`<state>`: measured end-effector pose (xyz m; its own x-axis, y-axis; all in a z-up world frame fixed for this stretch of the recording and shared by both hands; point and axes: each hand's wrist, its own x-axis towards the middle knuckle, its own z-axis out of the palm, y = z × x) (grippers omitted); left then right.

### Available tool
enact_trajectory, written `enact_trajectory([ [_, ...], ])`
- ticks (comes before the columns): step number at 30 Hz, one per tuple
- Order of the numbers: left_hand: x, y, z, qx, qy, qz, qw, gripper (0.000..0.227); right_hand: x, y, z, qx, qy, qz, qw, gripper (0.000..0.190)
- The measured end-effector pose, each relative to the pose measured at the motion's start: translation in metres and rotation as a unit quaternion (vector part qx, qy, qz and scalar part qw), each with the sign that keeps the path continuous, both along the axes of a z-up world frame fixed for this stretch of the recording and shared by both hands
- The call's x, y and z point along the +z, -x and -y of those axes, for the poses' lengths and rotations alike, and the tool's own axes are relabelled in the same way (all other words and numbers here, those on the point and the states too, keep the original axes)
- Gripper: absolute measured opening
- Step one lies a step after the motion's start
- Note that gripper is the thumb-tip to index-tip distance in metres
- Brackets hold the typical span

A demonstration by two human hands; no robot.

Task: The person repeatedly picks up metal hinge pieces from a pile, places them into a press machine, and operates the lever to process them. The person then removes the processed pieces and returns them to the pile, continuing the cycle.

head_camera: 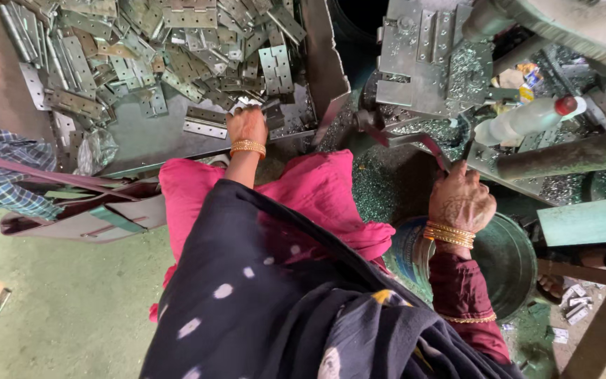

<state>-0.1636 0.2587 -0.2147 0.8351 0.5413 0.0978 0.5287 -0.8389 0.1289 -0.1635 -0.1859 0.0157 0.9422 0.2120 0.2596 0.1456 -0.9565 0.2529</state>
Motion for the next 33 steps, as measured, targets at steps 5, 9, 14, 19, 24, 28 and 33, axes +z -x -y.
enact_trajectory([
  [5, 0.094, 0.024, 0.011, 0.127, 0.287, 0.275, 0.909, 0.031, 0.001, 0.0, -0.001, -0.009, -0.007, -0.018, 1.0, 0.039],
  [9, 0.17, 0.017, 0.049, 0.045, 0.395, 0.435, 0.808, 0.029, 0.0, -0.004, -0.007, -0.028, -0.002, -0.009, 1.0, 0.042],
  [14, 0.233, -0.024, 0.149, -0.171, 0.168, 0.461, 0.855, 0.025, -0.004, -0.003, -0.008, -0.052, -0.042, -0.041, 0.997, 0.038],
  [19, 0.252, -0.064, 0.241, -0.317, -0.011, 0.279, 0.906, 0.031, 0.0, -0.001, -0.014, -0.044, -0.035, -0.039, 0.998, 0.038],
  [24, 0.216, -0.054, 0.243, -0.431, -0.106, 0.241, 0.863, 0.028, 0.006, -0.001, -0.011, -0.029, -0.044, -0.056, 0.997, 0.028],
  [28, 0.204, -0.059, 0.21, -0.484, 0.042, 0.194, 0.852, 0.04, 0.006, 0.001, -0.014, -0.017, -0.051, -0.033, 0.998, 0.032],
  [33, 0.203, -0.056, 0.211, -0.335, 0.024, 0.301, 0.892, 0.033, 0.006, 0.001, -0.012, -0.01, -0.051, -0.032, 0.998, 0.036],
])
